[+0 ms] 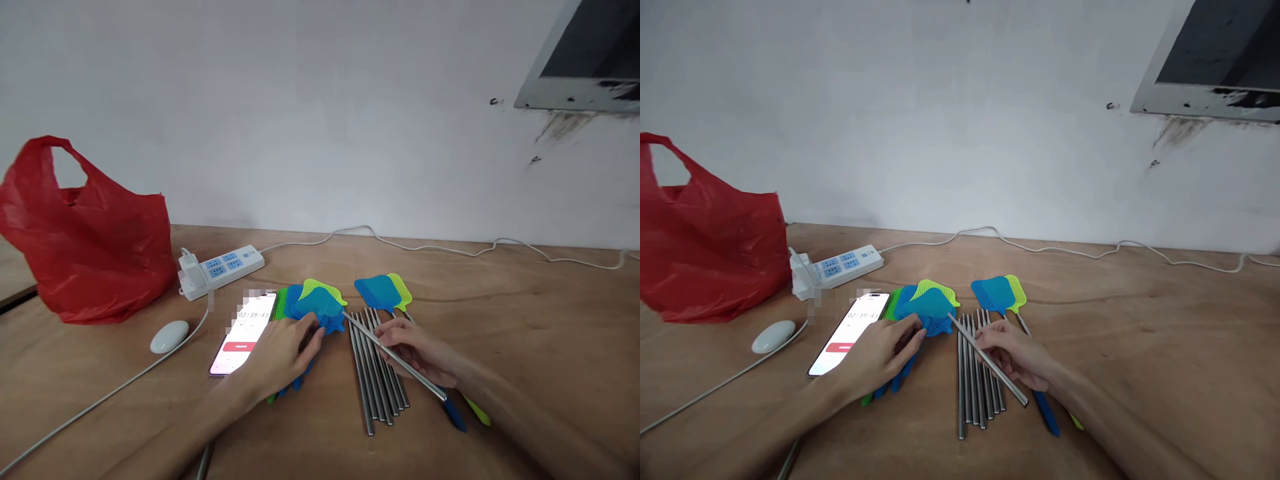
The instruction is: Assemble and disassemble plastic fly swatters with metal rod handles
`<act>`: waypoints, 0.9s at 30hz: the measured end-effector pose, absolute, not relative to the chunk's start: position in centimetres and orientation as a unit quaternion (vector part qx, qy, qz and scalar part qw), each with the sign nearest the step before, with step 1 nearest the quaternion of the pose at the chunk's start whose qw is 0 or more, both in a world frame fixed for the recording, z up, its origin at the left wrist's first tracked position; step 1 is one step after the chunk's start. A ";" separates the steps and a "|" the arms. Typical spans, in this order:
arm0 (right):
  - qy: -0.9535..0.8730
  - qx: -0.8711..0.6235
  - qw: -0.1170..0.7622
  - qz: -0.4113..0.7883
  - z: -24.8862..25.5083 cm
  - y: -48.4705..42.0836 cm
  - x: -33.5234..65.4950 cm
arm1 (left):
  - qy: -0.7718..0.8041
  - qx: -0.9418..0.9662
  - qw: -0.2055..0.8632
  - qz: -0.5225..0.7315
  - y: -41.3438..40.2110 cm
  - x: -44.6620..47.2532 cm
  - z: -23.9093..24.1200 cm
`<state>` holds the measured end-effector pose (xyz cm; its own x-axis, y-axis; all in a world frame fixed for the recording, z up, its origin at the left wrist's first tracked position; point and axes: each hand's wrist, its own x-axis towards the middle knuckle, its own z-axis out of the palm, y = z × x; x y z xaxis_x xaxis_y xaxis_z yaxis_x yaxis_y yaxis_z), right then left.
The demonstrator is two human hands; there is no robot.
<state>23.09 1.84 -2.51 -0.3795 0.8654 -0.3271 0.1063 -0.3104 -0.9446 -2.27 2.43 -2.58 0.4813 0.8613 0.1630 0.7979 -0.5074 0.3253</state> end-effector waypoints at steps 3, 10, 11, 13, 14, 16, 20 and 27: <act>-0.441 -0.440 0.402 0.670 -3.3 2.0 23.7 | 0.435 0.879 0.124 0.151 2.2 -2.3 -2.8; -0.394 -0.400 0.524 0.640 -4.8 1.6 23.2 | 0.381 0.906 0.136 0.128 1.9 -2.3 -3.2; -0.394 -0.391 0.532 0.640 -4.9 1.4 23.0 | 0.379 0.906 0.140 0.126 1.8 -2.3 -3.1; -0.399 -0.372 0.546 0.636 -5.2 1.1 22.8 | 0.377 0.906 0.147 0.123 1.8 -2.2 -3.0; -0.403 -0.367 0.550 0.632 -5.2 1.0 22.7 | 0.377 0.906 0.151 0.122 1.8 -2.2 -2.9; -0.410 -0.362 0.555 0.627 -5.3 0.8 22.6 | 0.378 0.905 0.155 0.121 1.7 -2.2 -2.8; -0.417 -0.363 0.554 0.623 -5.4 0.7 22.6 | 0.370 0.909 0.145 0.123 1.8 -2.1 -2.7; -0.430 -0.358 0.570 0.602 -5.5 0.6 22.7 | 0.376 0.909 0.133 0.124 2.0 -2.3 -3.3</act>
